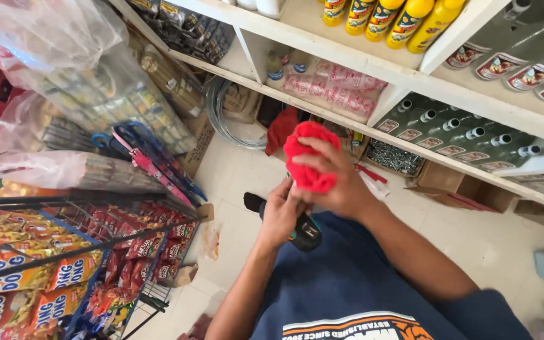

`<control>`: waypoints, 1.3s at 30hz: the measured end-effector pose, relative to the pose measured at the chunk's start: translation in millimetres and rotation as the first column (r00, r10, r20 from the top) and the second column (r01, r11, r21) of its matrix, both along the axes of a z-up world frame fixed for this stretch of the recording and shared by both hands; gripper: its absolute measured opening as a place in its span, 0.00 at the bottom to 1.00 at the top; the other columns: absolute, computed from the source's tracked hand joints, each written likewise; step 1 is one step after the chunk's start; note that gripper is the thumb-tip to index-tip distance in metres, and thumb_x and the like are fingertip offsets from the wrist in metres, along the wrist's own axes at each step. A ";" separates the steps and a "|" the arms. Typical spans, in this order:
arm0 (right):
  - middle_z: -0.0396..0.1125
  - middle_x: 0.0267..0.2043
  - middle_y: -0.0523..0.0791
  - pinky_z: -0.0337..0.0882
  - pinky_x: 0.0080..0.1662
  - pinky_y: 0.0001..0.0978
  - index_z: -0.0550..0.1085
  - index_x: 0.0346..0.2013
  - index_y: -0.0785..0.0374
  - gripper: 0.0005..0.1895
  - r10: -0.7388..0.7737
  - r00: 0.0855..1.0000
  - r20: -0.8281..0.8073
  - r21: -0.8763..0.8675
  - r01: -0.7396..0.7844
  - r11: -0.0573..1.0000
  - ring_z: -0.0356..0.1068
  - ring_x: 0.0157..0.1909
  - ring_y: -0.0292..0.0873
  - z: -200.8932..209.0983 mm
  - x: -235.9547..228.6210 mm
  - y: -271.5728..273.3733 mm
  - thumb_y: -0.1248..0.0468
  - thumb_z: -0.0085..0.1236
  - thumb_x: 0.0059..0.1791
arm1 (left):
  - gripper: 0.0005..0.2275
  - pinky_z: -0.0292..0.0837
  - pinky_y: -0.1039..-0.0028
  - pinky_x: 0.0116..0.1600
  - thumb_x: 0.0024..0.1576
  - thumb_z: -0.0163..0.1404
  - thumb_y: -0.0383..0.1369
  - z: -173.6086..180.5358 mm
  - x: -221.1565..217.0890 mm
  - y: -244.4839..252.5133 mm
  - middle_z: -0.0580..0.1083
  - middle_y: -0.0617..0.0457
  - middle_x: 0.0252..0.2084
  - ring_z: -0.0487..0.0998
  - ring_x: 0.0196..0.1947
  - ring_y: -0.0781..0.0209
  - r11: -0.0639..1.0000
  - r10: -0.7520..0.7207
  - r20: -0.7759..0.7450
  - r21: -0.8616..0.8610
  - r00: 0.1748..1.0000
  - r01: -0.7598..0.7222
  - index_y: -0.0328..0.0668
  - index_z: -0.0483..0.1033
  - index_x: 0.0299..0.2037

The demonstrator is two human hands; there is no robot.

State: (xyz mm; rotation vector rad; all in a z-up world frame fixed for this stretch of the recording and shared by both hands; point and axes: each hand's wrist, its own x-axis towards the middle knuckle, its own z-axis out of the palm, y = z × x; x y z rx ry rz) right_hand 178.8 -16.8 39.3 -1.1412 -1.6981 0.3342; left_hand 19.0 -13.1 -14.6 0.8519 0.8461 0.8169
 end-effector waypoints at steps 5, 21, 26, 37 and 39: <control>0.73 0.48 0.48 0.71 0.51 0.37 0.75 0.48 0.64 0.16 -0.286 0.908 -0.306 -0.243 0.216 0.946 0.74 0.47 0.47 -8.5 20.2 14.5 0.62 0.64 0.48 | 0.08 0.76 0.73 0.27 0.65 0.50 0.32 0.0 -6.9 2.5 0.70 0.46 0.26 0.74 0.20 0.61 0.991 0.064 0.064 -0.121 0.996 -0.056 0.35 0.77 0.39; 0.72 0.39 0.43 0.68 0.45 0.33 0.80 0.43 0.59 0.21 -0.046 0.897 -0.440 -0.444 -0.173 0.879 0.69 0.39 0.39 -36.5 19.2 -7.6 0.59 0.78 0.39 | 0.14 0.66 0.74 0.27 0.62 0.55 0.41 -3.0 -11.2 6.3 0.70 0.52 0.15 0.68 0.17 0.64 0.987 -0.113 -0.320 0.074 0.941 0.144 0.37 0.76 0.31; 0.74 0.30 0.43 0.71 0.46 0.38 0.77 0.35 0.51 0.15 -0.434 0.855 -0.283 -0.796 0.044 0.604 0.74 0.35 0.41 -70.5 39.9 -11.8 0.51 0.74 0.41 | 0.09 0.62 0.80 0.23 0.65 0.50 0.33 14.0 -2.5 7.1 0.65 0.51 0.14 0.66 0.14 0.66 0.994 -0.092 -0.072 0.059 0.993 0.096 0.37 0.74 0.34; 0.68 0.21 0.40 0.67 0.33 0.29 0.74 0.20 0.58 0.18 0.075 0.813 -0.578 -0.449 -0.393 0.802 0.63 0.25 0.33 -17.0 49.2 -14.7 0.65 0.83 0.31 | 0.12 0.68 0.77 0.21 0.66 0.46 0.36 -6.2 0.2 6.3 0.72 0.39 0.21 0.64 0.10 0.66 0.975 -0.118 0.037 -0.186 0.992 0.123 0.34 0.73 0.34; 0.71 0.24 0.44 0.70 0.32 0.31 0.77 0.34 0.59 0.15 -0.191 0.674 -0.714 -0.487 -0.281 0.827 0.68 0.23 0.37 -13.9 36.2 -15.1 0.64 0.77 0.39 | 0.14 0.77 0.68 0.27 0.66 0.47 0.36 -13.1 -3.9 5.6 0.70 0.39 0.21 0.60 0.08 0.71 0.948 -0.112 0.137 -0.283 0.984 0.148 0.30 0.73 0.33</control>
